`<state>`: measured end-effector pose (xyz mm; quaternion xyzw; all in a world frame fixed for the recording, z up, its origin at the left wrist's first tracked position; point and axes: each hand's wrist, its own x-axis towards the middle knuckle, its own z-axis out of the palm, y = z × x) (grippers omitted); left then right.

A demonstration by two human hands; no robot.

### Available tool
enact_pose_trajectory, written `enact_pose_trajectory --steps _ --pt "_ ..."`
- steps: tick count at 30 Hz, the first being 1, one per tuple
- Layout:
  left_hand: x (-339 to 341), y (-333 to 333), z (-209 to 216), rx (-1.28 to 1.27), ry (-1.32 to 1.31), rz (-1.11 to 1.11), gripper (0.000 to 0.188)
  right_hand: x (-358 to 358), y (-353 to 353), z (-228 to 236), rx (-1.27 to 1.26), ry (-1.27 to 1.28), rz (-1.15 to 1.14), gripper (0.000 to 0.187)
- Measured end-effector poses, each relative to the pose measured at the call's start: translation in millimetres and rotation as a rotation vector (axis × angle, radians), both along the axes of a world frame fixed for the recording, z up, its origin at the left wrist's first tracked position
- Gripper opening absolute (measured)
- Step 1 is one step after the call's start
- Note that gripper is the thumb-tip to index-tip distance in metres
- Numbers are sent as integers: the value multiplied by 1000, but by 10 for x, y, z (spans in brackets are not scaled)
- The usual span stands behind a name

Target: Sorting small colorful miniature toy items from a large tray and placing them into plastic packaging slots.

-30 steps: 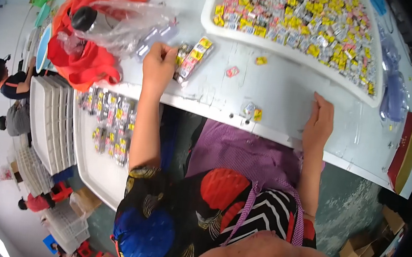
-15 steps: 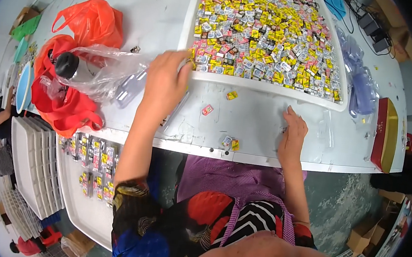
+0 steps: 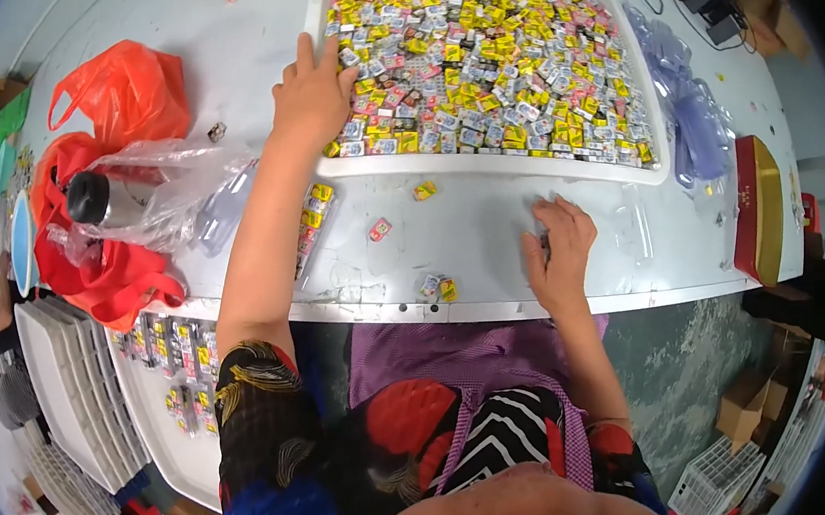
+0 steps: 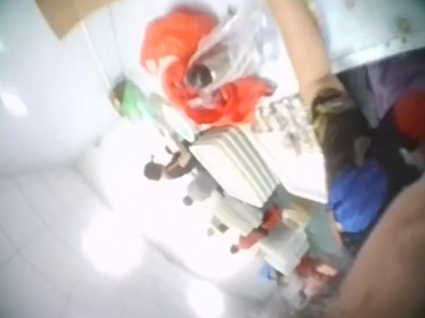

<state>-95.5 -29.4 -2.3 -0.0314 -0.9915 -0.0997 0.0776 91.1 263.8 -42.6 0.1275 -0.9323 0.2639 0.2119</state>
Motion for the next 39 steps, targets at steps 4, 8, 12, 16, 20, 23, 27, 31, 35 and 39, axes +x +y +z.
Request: enact_pose_trajectory --steps 4,8,12,16,20,23,27,31,35,39 --pt "-1 7 33 -1 -33 4 51 22 13 -3 9 18 -11 34" --pt "31 -9 41 1 -48 13 51 -32 144 62 -33 231 -53 36" --pt "40 -57 25 20 -25 1 51 -621 437 471 -85 359 -129 34" --pt "35 -13 20 13 -16 -8 51 -1522 568 741 -100 293 -83 37" --pt "4 -28 -9 21 -11 -15 52 -2464 479 601 68 216 -5 38" --pt "29 -43 -18 24 -12 -7 51 -2823 373 657 47 -34 -89 42" --pt "7 -47 7 29 31 -21 51 -2952 303 676 203 -189 -18 52" --pt "14 -69 6 36 15 -19 51 -2864 -65 807 312 -281 104 56" --pt "-20 -6 -13 55 17 -48 52 -2905 61 382 90 123 463 60" --pt "7 -56 -25 65 9 -35 52 -2639 88 536 469 -199 303 31"
